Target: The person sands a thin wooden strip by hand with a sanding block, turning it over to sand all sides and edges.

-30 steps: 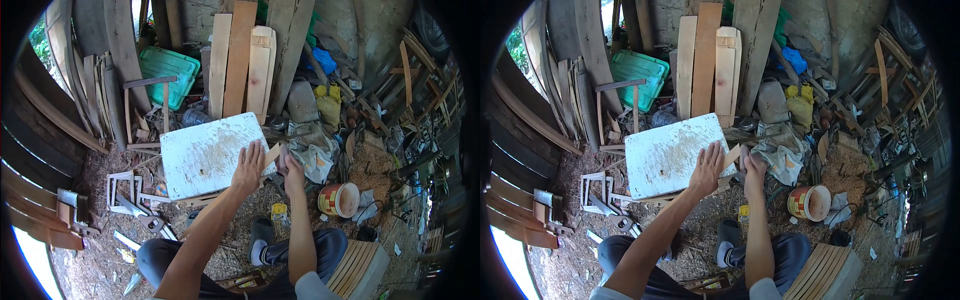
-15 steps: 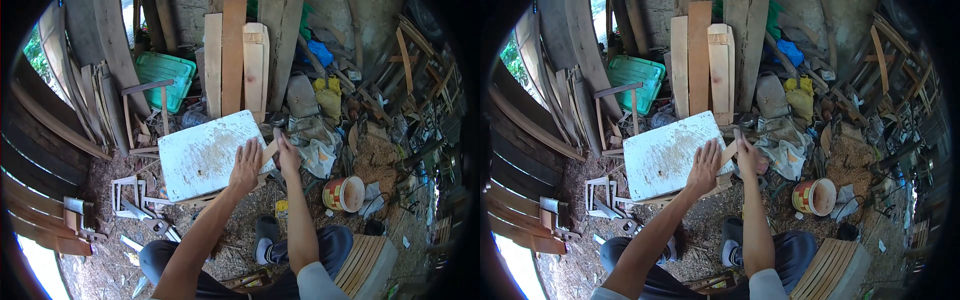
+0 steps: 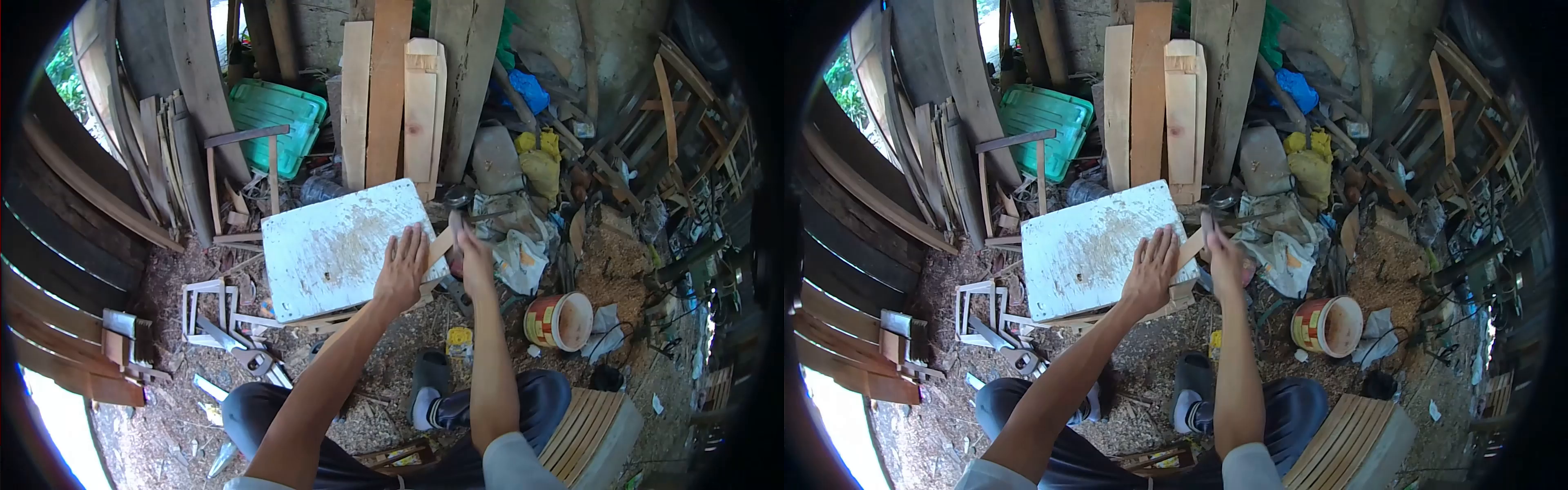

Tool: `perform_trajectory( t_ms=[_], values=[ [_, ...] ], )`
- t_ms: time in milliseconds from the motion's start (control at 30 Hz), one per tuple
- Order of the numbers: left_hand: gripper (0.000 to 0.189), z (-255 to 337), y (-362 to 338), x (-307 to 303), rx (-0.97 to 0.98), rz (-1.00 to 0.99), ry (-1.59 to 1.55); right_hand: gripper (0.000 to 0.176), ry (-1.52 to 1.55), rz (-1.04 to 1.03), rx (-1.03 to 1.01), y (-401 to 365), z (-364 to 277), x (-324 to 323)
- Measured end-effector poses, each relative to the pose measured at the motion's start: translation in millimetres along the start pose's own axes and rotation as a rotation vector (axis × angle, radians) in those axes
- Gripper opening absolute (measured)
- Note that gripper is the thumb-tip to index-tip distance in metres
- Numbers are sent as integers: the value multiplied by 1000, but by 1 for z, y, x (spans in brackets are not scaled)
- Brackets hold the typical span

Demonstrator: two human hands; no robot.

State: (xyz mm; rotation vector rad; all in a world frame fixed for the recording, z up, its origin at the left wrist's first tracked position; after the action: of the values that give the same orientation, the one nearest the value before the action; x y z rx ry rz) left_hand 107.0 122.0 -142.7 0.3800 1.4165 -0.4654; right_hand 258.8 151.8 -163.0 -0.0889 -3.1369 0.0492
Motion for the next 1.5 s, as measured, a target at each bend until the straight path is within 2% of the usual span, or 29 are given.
perform_trajectory(
  t_ms=[33, 67, 100, 167, 300, 333, 467, 533, 633, 700, 800, 833, 900, 1033, 1100, 1167, 1233, 1300, 1367, 1433, 1500],
  values=[
    [88, -1, 1, -2, -1, -1, -15, 46, 78, -2, 35, -16, 5, 1],
    [88, -3, 3, -7, -7, 11, -20, 46, -117, 7, -45, -19, 24, -7],
    [88, -3, 4, -7, -9, -8, -16, 46, -127, -4, -51, -14, 16, -4],
    [89, 0, -1, 0, -9, -45, -20, 50, 172, 21, -63, -11, 12, 1],
    [91, -1, 1, 1, -9, -29, 23, 48, 230, -15, 22, 37, 23, 2],
    [92, -1, 2, 0, -1, -21, 2, 48, 145, -23, -45, 31, 17, 1],
    [93, -1, -1, -3, 2, -69, -25, 47, 70, -24, -25, -14, 21, -4],
    [92, 0, -3, -4, 2, -19, -1, 49, 284, 13, 6, -17, 42, -9],
    [92, -3, -1, 0, 1, 10, 31, 48, 282, -32, -13, 34, 49, -5],
    [91, 1, -1, 0, 15, 34, 41, 48, 331, -47, -26, 33, 41, 0],
    [93, -2, -1, -5, 21, 22, -92, 44, -38, 35, 53, 4, 44, -18],
    [93, -3, -1, -4, 19, 26, -88, 44, -37, 33, 48, -10, 42, -14],
    [96, -2, 2, 4, 2, 13, 22, 44, 247, 75, 62, -33, 33, -5],
    [96, -2, 0, 0, 10, -8, 17, 45, 230, -58, 65, 42, 72, -12],
    [96, -2, 0, 0, 17, 7, 1, 46, 169, -19, 74, 44, 71, -13],
    [95, -1, 1, 0, 10, 30, -26, 46, 95, 4, 84, 26, 57, -6],
    [95, -3, 3, 4, 2, -9, 8, 46, 277, 85, 26, -23, 26, 4],
    [95, -2, 1, 2, 2, -14, 3, 47, 245, 80, -7, -8, 51, -8],
    [95, -2, 1, 1, 3, 12, 43, 47, 176, 49, -1, 21, 50, -9],
    [96, 0, 0, 2, 17, 26, 34, 47, 258, 28, -57, 38, 36, 1],
    [95, -2, 2, 2, 3, 38, 34, 45, -61, 81, -71, 38, 18, -2]
  ],
)
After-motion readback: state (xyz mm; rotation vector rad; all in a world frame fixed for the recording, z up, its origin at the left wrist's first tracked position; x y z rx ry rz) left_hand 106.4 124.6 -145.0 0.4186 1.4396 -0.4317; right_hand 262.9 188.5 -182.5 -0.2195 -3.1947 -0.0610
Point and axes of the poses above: each hand's wrist, its own y-axis towards the middle knuckle, its own x-axis out of the palm, z = x × y, the point moved 9 cm from there along y, towards the middle knuckle, and after that the axes turned 10 degrees about -z, right-handed, at the moved point
